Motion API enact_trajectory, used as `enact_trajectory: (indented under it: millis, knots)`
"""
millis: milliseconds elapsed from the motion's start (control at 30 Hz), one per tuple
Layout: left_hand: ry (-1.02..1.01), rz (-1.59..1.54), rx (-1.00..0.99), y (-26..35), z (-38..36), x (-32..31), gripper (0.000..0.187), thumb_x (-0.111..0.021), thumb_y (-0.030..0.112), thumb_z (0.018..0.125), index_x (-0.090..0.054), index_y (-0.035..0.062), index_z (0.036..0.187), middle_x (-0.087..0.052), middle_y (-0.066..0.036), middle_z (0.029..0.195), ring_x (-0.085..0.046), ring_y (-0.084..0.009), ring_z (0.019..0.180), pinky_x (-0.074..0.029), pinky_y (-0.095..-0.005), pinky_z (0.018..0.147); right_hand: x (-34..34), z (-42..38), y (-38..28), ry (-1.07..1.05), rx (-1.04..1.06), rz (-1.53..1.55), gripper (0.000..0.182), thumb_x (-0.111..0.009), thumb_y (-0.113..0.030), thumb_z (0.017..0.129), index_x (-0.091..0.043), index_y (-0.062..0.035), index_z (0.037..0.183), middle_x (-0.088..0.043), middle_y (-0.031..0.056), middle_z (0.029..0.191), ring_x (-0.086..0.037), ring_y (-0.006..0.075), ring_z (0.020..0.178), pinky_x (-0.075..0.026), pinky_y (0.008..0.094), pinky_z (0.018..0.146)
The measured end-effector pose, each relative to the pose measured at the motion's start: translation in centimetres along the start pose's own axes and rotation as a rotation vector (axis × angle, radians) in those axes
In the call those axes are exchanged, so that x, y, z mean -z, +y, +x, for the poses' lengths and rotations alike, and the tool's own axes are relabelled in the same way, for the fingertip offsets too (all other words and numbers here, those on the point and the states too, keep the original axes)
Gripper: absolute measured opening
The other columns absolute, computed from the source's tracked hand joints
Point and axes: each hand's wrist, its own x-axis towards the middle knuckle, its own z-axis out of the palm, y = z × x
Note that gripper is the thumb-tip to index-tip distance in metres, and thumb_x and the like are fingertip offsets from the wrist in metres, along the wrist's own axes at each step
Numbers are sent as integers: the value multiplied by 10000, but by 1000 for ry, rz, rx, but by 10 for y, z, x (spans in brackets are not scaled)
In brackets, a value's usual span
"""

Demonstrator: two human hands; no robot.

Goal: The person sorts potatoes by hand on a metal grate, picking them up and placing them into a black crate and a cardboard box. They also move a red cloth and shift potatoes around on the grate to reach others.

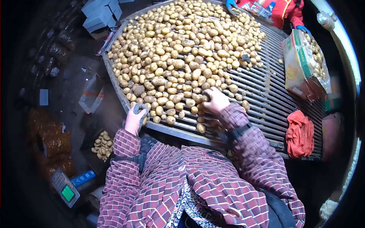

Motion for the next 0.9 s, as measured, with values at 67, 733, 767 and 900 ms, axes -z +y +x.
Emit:
enact_trajectory:
  millis: [67,733,767,900]
  knots:
    - [-24,295,-97,-4,-10,8,88,-626,43,824,-624,28,911,-612,-10,790,-555,-80,680,-466,-231,611,13,-28,-18,-171,230,173,416,-671,-345,733,-631,-81,1052,-625,149,1006,-588,303,1004,-471,390,875]
    - [-161,21,-32,-26,-21,-37,348,-697,236,821,-588,43,1090,-632,-63,1026,-599,-147,902,-496,-262,799,23,-70,-1,-92,-549,1578,371,-521,-391,912,-553,-107,1147,-624,111,1018,-632,254,781,-467,310,531]
    - [-85,-174,-81,-23,-31,-15,304,-662,182,847,-588,42,1106,-623,-66,1059,-611,-155,923,-510,-268,785,13,-52,17,-150,-660,1817,388,-528,-401,916,-548,-104,1165,-625,101,1049,-621,237,865,-476,321,585]
    - [131,-450,-64,-3,-89,80,389,-588,219,885,-512,73,1237,-612,-95,1102,-622,-231,983,-538,-323,763,4,7,-47,-267,-408,1559,395,-560,-346,898,-552,-75,1185,-627,85,1033,-636,221,850,-519,326,683]
